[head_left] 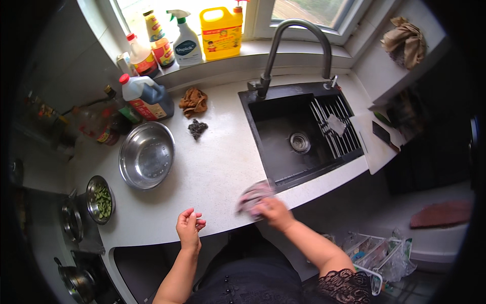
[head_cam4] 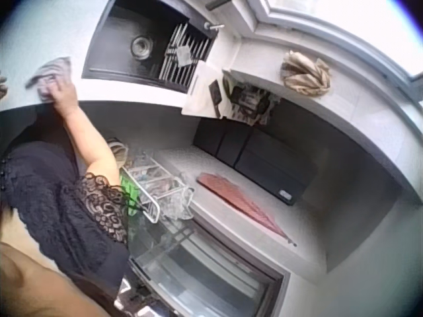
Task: The person stirs a pot on the stove, then cleans the kitchen counter and sink area with a cloth. They wash a knife and a cutting board under running water, dry them with a towel, and place them on the wall. Finally, they wash their hands.
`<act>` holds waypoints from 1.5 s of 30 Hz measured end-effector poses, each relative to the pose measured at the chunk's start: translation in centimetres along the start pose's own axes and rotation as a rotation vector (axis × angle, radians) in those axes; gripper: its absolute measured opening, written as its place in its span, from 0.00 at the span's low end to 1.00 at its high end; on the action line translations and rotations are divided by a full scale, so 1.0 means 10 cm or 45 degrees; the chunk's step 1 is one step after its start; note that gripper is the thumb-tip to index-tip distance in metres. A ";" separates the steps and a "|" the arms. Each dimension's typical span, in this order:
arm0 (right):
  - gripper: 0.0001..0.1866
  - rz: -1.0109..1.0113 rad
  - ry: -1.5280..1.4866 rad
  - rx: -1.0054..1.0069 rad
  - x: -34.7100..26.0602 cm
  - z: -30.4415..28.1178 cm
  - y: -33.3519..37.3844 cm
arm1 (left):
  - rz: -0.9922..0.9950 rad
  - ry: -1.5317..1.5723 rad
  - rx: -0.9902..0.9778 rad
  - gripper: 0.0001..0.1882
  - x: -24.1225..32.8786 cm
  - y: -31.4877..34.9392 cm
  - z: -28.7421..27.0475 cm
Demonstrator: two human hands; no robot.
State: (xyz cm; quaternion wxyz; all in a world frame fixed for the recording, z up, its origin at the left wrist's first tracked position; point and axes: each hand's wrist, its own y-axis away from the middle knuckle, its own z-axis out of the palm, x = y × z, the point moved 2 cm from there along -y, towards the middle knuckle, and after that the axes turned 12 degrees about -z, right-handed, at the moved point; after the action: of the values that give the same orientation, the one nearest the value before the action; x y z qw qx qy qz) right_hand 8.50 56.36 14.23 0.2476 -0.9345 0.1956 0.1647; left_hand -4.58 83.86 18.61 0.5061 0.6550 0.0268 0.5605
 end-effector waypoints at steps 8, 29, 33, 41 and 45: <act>0.15 0.482 0.456 0.387 0.32 -0.87 0.31 | -0.069 -0.195 -0.146 0.10 -0.36 -0.01 0.16; 0.18 0.915 0.697 0.178 2.33 -1.85 2.00 | -0.069 -0.478 -0.302 0.10 -0.93 0.25 1.69; 0.20 0.801 0.681 0.594 2.63 -2.27 2.13 | -0.051 -0.429 -0.340 0.10 -1.15 0.41 2.25; 0.16 0.748 0.446 0.223 2.50 -2.07 2.02 | -0.018 -0.281 -0.374 0.11 -1.38 0.61 2.96; 0.13 0.374 0.056 0.042 1.70 -1.55 1.46 | -0.111 -0.332 -0.245 0.17 -1.37 0.65 2.91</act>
State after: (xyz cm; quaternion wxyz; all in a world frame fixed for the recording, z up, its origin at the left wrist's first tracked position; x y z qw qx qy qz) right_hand 20.07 31.67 14.34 0.2317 -0.8951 0.3383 0.1753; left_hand 9.07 54.02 17.46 0.5895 0.6691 -0.0644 0.4480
